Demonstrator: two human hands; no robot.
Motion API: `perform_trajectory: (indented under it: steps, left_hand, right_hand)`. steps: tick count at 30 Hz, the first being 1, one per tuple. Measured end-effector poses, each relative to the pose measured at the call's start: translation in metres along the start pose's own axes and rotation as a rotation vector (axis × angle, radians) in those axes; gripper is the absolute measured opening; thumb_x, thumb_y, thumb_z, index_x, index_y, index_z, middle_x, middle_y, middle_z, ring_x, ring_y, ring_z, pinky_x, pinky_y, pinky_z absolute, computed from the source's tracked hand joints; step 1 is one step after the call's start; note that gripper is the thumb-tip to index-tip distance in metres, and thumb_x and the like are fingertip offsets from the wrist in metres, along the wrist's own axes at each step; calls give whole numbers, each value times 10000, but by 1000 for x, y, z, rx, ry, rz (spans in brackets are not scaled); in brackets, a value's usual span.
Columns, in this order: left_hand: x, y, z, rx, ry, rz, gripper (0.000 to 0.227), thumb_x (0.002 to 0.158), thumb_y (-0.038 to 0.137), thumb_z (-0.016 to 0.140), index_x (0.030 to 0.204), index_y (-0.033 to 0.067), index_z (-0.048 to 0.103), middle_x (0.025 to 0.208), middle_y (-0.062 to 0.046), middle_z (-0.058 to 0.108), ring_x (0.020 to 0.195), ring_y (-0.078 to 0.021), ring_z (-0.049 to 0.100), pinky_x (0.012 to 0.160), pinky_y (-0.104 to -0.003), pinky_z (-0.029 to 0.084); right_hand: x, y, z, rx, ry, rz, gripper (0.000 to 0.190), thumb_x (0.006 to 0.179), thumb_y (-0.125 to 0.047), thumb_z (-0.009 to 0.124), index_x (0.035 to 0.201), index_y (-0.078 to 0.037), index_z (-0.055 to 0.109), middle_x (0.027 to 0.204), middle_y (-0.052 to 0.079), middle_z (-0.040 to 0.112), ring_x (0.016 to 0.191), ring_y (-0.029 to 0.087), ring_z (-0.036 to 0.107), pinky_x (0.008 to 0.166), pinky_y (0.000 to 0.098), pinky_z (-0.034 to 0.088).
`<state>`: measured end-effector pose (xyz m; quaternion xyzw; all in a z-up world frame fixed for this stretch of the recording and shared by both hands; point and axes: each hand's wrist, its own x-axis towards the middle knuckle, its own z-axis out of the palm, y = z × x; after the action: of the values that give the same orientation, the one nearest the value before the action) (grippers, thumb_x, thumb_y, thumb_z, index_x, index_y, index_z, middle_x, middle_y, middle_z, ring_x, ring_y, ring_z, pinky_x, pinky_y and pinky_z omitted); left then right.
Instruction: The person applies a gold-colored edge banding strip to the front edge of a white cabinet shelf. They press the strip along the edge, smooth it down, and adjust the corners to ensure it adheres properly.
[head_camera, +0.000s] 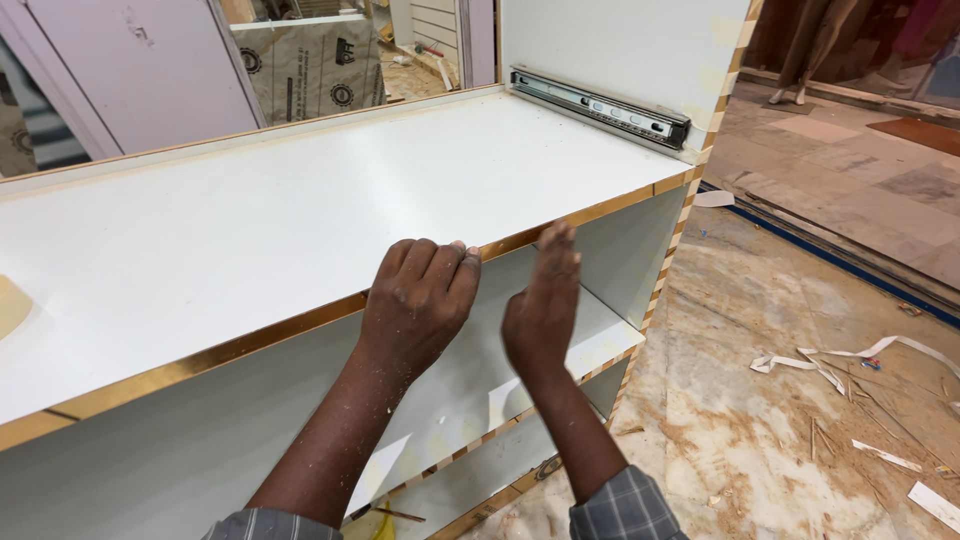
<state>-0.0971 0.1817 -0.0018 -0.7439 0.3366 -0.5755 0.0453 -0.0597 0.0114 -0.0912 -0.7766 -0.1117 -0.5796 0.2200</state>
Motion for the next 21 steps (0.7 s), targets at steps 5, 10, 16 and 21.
perform_trajectory:
  steps: [5, 10, 16, 21]
  left_hand:
    - [-1, 1, 1, -11, -8, -17, 143, 935, 65, 739, 1072, 22, 734, 1013, -75, 732, 934, -192, 670, 843, -368, 559]
    - [0, 1, -1, 6, -21, -13, 225, 944, 65, 716, 1162, 13, 702, 1034, -86, 730, 936, -198, 671, 848, -372, 560]
    - [-3, 1, -1, 3, -31, -11, 313, 986, 44, 683, 1296, 25, 645, 937, -67, 683, 853, -176, 643, 785, -357, 555]
    - [-4, 3, 1, -3, 8, -33, 335, 998, 43, 671, 1330, 34, 632, 884, -44, 646, 830, -170, 626, 756, -348, 551]
  right_hand:
    - [-23, -37, 0, 150, -64, -153, 719, 932, 128, 417, 1617, 54, 212, 1681, 251, 288, 1624, 341, 208, 1343, 523, 171]
    - [-19, -12, 2, 8, -193, -181, 733, 888, 114, 415, 1598, 38, 252, 1677, 215, 308, 1600, 304, 230, 1308, 526, 162]
    - [1, 34, -10, -49, -70, -12, 781, 864, 150, 400, 1621, 50, 235, 1710, 187, 285, 1614, 289, 221, 1325, 532, 165]
    - [-10, -18, -10, 52, -48, -70, 772, 883, 152, 410, 1626, 37, 233, 1707, 200, 270, 1612, 317, 231, 1321, 550, 183]
